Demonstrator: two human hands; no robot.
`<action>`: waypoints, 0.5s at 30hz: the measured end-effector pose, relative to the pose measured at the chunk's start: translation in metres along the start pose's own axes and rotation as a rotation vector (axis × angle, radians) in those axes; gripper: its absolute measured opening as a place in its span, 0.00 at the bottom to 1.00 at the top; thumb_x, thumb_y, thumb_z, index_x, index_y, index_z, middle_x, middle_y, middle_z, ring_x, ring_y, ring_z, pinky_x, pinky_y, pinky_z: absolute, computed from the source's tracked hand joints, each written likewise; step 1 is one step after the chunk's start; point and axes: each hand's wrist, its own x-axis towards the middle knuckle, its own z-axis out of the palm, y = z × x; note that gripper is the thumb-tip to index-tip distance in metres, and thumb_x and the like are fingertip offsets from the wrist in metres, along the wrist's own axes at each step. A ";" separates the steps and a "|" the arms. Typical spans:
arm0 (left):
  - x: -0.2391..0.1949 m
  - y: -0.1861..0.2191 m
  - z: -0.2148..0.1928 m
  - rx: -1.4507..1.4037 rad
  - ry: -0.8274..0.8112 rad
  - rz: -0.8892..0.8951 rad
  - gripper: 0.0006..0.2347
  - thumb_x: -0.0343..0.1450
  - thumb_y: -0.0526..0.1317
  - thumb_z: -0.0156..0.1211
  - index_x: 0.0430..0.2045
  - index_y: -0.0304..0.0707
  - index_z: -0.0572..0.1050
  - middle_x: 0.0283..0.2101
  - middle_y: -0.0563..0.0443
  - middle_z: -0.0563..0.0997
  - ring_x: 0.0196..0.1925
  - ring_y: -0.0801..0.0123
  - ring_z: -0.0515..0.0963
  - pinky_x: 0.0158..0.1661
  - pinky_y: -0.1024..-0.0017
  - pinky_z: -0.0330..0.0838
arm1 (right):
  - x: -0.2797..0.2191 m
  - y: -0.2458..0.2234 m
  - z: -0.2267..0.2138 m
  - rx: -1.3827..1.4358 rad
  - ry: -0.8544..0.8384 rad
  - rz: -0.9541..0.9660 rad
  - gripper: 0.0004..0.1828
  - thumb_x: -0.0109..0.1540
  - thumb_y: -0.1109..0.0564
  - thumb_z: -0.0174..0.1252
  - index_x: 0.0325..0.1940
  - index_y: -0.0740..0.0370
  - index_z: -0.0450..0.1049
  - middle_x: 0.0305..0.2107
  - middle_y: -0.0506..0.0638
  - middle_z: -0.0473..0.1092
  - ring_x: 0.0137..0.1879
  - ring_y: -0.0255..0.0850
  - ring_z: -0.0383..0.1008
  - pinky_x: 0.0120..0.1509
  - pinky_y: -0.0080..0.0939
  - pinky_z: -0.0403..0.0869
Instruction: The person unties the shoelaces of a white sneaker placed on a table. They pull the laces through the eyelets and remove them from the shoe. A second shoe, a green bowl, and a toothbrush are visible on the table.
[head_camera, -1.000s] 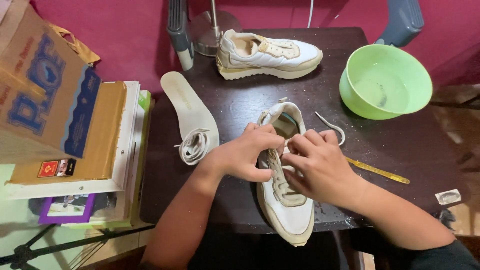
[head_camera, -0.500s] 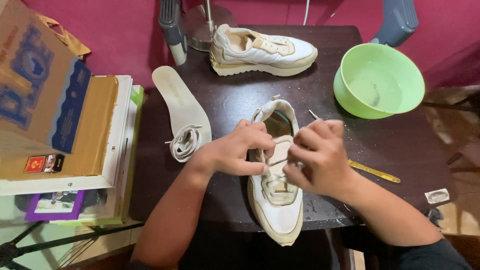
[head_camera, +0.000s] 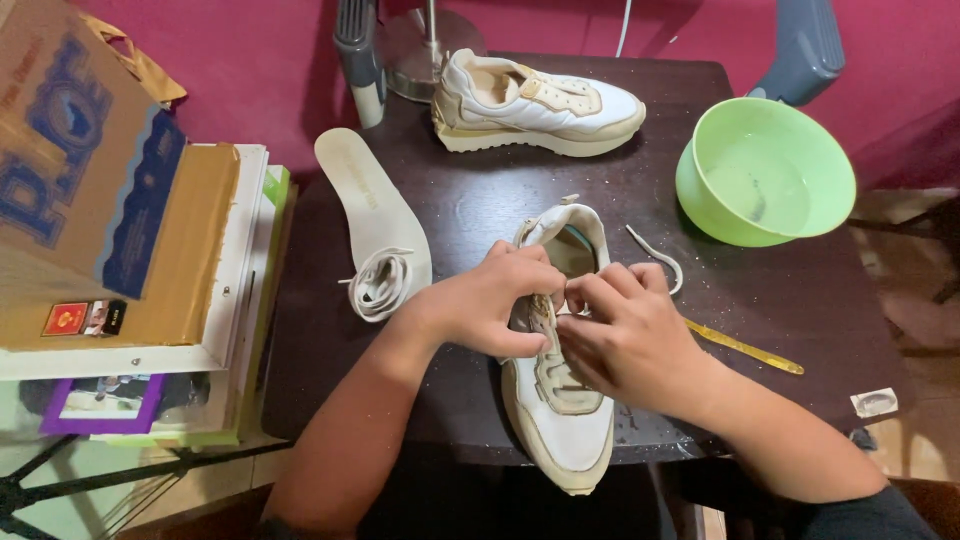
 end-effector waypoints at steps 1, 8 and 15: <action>0.000 0.001 -0.001 0.000 -0.008 0.006 0.13 0.57 0.49 0.63 0.20 0.46 0.67 0.22 0.57 0.68 0.39 0.66 0.71 0.45 0.68 0.52 | 0.000 0.000 0.001 0.011 -0.010 -0.023 0.05 0.57 0.51 0.58 0.27 0.49 0.71 0.32 0.43 0.64 0.38 0.44 0.67 0.46 0.48 0.59; -0.001 0.008 -0.008 0.023 -0.052 -0.028 0.07 0.57 0.46 0.59 0.19 0.49 0.69 0.21 0.60 0.69 0.38 0.66 0.71 0.44 0.67 0.52 | -0.005 0.035 -0.008 0.123 0.133 0.108 0.06 0.56 0.52 0.61 0.23 0.44 0.74 0.24 0.41 0.62 0.35 0.43 0.64 0.47 0.47 0.58; 0.001 0.007 -0.005 0.018 -0.038 -0.042 0.07 0.56 0.46 0.57 0.19 0.49 0.69 0.22 0.59 0.70 0.40 0.67 0.72 0.46 0.67 0.52 | -0.019 0.047 -0.003 -0.091 0.202 0.227 0.07 0.55 0.53 0.66 0.37 0.47 0.79 0.32 0.45 0.65 0.43 0.49 0.65 0.52 0.50 0.59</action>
